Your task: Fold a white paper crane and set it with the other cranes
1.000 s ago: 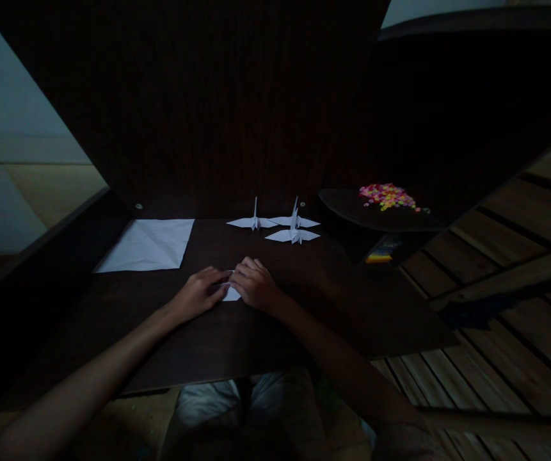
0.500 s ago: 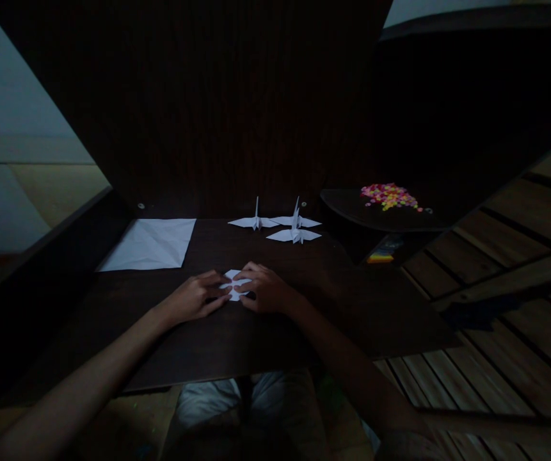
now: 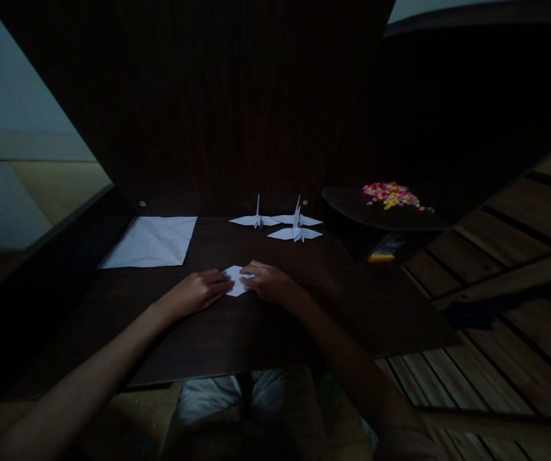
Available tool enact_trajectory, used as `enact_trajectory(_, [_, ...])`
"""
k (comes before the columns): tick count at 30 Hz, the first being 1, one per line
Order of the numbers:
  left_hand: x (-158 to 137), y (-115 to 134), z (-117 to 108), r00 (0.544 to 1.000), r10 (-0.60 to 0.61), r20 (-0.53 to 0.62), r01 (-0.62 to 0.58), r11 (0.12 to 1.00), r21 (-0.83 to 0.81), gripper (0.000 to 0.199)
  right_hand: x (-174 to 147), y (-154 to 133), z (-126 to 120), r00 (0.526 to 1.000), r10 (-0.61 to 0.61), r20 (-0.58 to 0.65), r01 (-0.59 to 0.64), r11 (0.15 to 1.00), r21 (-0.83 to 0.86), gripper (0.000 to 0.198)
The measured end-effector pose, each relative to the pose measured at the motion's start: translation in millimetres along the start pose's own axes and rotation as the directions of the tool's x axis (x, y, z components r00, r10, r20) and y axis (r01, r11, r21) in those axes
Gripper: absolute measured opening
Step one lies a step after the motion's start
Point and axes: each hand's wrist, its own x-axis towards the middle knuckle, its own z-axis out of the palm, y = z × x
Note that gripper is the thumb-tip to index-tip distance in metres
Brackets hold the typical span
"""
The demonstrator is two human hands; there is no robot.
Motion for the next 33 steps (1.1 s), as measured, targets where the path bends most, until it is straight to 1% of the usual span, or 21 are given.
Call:
enact_trajectory(3, [1,3,-1,0.998,0.024,0.065,-0.032,0.991,0.127,0.022,1,-5,-4,1.0,-0.005,0.027,0.007,0.997,-0.078,0.021])
enact_trajectory(6, [2,5,0,0.997,0.027,0.073,-0.042,0.978,0.205,0.021,1,-7,-1,1.0,-0.002,-0.004,0.002,0.993,-0.116,0.018])
enact_trajectory(9, [2,5,3,1.0,-0.002,0.013,0.0,0.977,0.214,0.022,0,-4,4,0.999,-0.019,-0.049,0.01,0.981,-0.194,0.018])
enact_trajectory(13, [4,3,5,0.988,-0.095,-0.124,0.104,0.992,0.074,0.024,4,-4,3,0.99,-0.062,-0.127,0.028,0.967,-0.252,0.022])
enact_trajectory(15, [5,2,4,0.972,-0.156,-0.177,0.156,0.988,-0.013,0.024,7,-7,0,0.979,-0.08,-0.186,0.034,0.971,-0.235,0.023])
enact_trajectory(17, [5,2,3,0.957,-0.197,-0.213,0.181,0.979,-0.094,0.023,9,-10,-3,0.965,-0.069,-0.251,0.018,0.98,-0.199,0.024])
enact_trajectory(20, [5,1,3,0.945,-0.201,-0.258,0.161,0.972,-0.169,0.022,12,-13,-5,0.945,0.019,-0.328,-0.061,0.991,-0.117,0.02])
enact_trajectory(24, [5,1,3,0.938,-0.189,-0.291,0.143,0.975,-0.173,0.023,12,-12,-8,0.92,0.147,-0.363,-0.169,0.985,-0.029,0.021])
enact_trajectory(27, [6,2,3,0.935,-0.193,-0.298,0.147,0.975,-0.17,0.024,11,-11,-9,0.891,0.228,-0.393,-0.236,0.971,0.029,0.02])
enact_trajectory(30, [6,2,2,0.933,-0.191,-0.305,0.143,0.974,-0.174,0.025,12,-12,-9,0.872,0.269,-0.408,-0.258,0.963,0.084,0.019])
enact_trajectory(33, [7,2,2,0.932,-0.198,-0.302,0.153,0.974,-0.168,0.026,13,-15,-10,0.869,0.281,-0.407,-0.251,0.96,0.125,0.021])
